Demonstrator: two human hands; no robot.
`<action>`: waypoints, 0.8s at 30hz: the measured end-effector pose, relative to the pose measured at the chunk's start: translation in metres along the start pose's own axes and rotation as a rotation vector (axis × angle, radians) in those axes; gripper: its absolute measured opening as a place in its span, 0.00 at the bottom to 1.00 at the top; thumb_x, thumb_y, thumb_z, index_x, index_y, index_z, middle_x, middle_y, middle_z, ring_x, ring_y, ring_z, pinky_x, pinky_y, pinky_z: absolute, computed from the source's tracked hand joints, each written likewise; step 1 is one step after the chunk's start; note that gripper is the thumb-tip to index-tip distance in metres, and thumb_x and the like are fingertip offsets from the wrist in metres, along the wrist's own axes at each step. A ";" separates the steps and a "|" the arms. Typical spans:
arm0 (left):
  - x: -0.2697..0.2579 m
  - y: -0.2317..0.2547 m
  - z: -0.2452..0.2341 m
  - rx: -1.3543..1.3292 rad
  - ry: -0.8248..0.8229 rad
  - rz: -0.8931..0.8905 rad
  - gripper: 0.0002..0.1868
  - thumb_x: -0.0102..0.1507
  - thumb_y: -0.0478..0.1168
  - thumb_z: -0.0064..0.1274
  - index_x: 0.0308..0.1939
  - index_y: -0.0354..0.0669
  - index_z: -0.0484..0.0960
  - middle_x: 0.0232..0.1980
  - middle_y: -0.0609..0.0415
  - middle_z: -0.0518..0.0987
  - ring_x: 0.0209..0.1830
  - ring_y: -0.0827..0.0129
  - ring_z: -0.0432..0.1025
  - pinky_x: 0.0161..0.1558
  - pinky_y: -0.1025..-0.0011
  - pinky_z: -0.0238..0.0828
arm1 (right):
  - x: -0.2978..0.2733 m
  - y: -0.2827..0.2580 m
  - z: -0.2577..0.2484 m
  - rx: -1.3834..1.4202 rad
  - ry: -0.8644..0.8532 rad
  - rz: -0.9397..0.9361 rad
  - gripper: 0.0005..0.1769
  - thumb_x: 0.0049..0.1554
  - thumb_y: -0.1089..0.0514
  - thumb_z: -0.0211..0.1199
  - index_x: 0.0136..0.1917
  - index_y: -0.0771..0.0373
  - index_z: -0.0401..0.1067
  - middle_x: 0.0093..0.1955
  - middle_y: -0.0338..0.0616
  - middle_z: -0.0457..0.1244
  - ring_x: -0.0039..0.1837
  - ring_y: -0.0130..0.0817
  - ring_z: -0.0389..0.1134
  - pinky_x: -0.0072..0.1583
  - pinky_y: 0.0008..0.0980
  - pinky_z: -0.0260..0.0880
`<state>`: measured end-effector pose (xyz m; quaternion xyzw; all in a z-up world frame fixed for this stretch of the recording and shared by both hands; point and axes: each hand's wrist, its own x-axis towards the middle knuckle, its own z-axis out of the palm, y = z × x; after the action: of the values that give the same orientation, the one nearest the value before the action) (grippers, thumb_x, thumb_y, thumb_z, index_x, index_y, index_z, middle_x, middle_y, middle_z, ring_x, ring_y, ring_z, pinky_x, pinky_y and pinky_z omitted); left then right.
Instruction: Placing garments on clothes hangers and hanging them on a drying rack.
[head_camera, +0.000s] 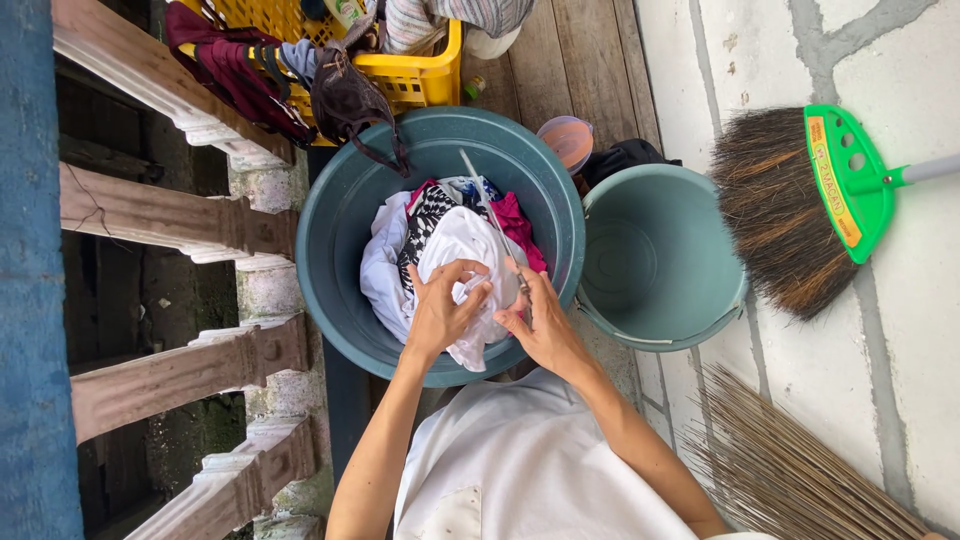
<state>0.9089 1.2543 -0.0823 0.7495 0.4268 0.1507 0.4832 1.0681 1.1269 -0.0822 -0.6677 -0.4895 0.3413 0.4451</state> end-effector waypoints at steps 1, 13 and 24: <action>0.001 0.005 -0.001 0.002 0.001 0.002 0.12 0.66 0.52 0.62 0.52 0.62 0.84 0.33 0.54 0.83 0.59 0.53 0.78 0.76 0.25 0.21 | 0.004 -0.009 -0.001 0.001 0.002 -0.002 0.40 0.63 0.46 0.68 0.79 0.66 0.58 0.43 0.47 0.69 0.48 0.43 0.74 0.79 0.68 0.39; 0.000 0.036 -0.025 -0.166 0.020 0.013 0.16 0.65 0.51 0.66 0.52 0.51 0.86 0.34 0.52 0.80 0.58 0.48 0.78 0.76 0.25 0.26 | 0.013 -0.008 -0.016 0.084 0.084 -0.080 0.31 0.57 0.61 0.74 0.70 0.60 0.65 0.52 0.43 0.67 0.56 0.44 0.78 0.69 0.55 0.66; 0.001 0.044 -0.049 -0.150 0.346 0.071 0.10 0.66 0.45 0.66 0.48 0.48 0.86 0.41 0.51 0.88 0.68 0.55 0.76 0.80 0.38 0.25 | 0.026 0.035 -0.033 -0.191 0.308 -0.219 0.29 0.63 0.57 0.66 0.73 0.72 0.64 0.45 0.53 0.72 0.44 0.44 0.74 0.79 0.57 0.49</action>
<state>0.8999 1.2772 -0.0211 0.6888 0.4644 0.3254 0.4516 1.1176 1.1390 -0.1027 -0.6940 -0.5155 0.1368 0.4837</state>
